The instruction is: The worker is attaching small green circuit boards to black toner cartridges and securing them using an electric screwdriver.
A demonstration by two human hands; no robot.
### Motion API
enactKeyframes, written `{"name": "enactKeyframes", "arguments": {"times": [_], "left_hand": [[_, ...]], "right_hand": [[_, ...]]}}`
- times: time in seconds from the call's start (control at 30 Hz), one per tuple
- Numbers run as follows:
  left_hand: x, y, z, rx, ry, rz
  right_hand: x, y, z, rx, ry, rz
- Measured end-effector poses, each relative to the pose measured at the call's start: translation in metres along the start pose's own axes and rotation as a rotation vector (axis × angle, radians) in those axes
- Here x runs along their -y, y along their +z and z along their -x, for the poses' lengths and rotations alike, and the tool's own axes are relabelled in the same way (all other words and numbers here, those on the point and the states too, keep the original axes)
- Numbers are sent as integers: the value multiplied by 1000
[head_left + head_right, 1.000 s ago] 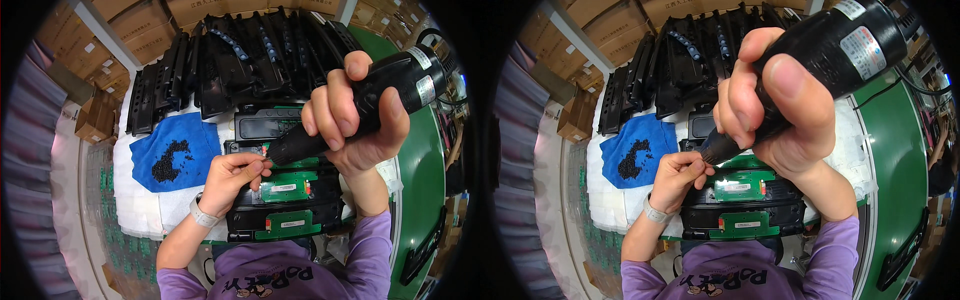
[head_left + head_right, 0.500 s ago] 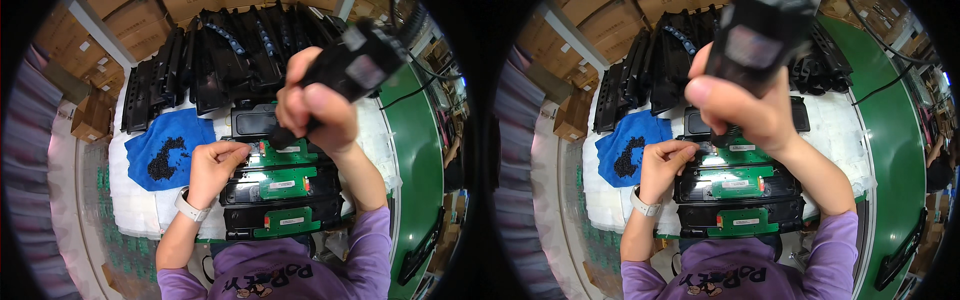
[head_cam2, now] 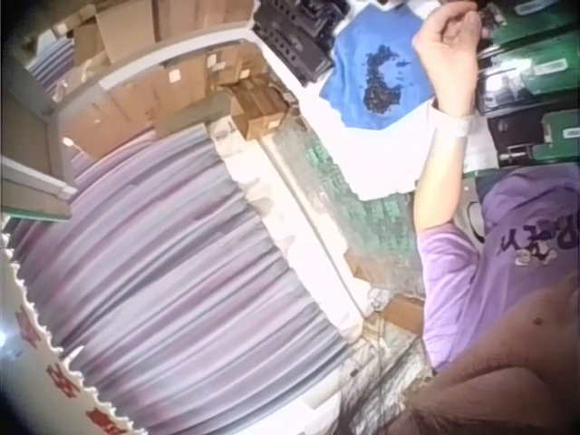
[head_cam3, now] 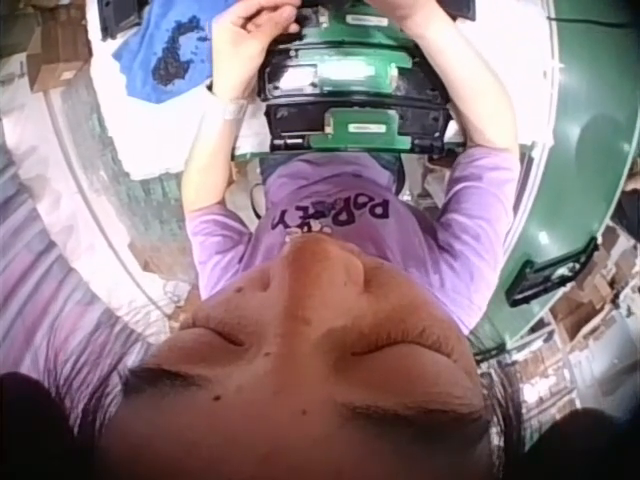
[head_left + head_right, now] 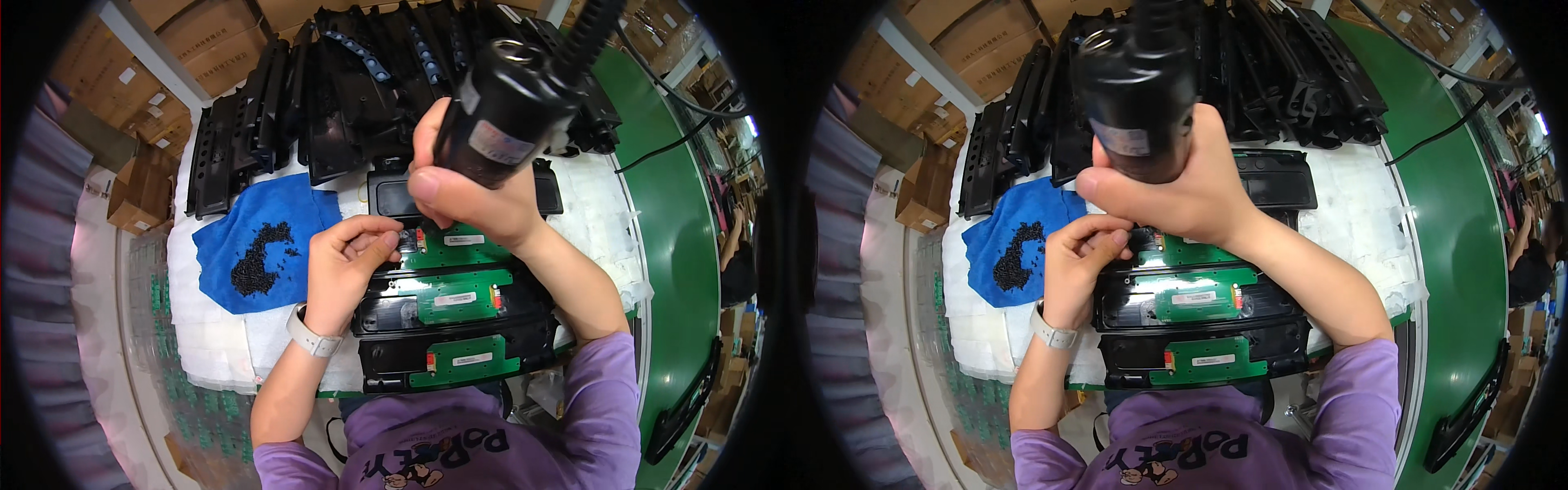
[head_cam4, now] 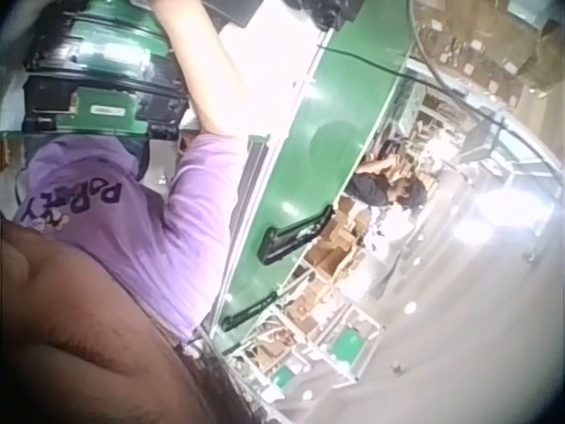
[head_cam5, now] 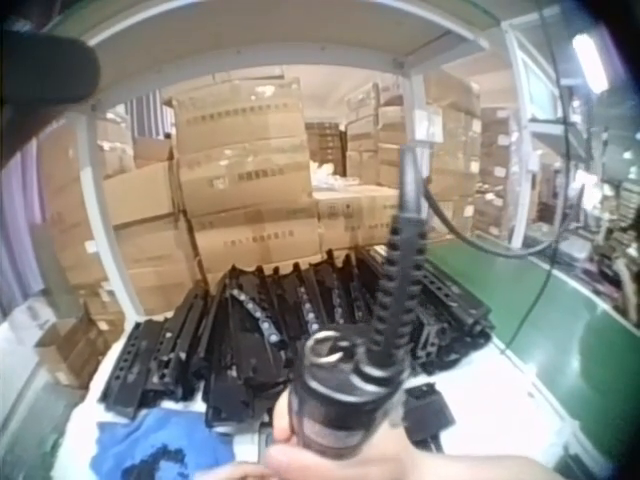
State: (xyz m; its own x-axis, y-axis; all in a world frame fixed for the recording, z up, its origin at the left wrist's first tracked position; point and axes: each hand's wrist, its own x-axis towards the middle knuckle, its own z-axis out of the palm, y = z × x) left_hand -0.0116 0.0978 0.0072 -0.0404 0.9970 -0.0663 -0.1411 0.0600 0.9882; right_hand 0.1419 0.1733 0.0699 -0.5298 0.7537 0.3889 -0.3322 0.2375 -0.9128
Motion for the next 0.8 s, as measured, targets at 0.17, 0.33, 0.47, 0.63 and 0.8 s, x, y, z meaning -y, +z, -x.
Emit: {"name": "enactKeyframes", "arguments": {"times": [0.17, 0.33, 0.47, 0.63, 0.8], "left_hand": [[3, -1, -2, 20, -54, 64], [1, 2, -2, 42, -60, 71], [1, 1, -3, 45, -70, 16], [5, -2, -4, 82, -36, -24], [4, -2, -2, 85, -52, -7]], "right_hand": [[2, 0, -3, -31, -6, 8], [5, -1, -1, -34, -35, 9], [3, -1, -4, -21, -52, -17], [-4, 1, -6, 0, -149, 53], [-1, 0, 0, 52, -52, 68]]}}
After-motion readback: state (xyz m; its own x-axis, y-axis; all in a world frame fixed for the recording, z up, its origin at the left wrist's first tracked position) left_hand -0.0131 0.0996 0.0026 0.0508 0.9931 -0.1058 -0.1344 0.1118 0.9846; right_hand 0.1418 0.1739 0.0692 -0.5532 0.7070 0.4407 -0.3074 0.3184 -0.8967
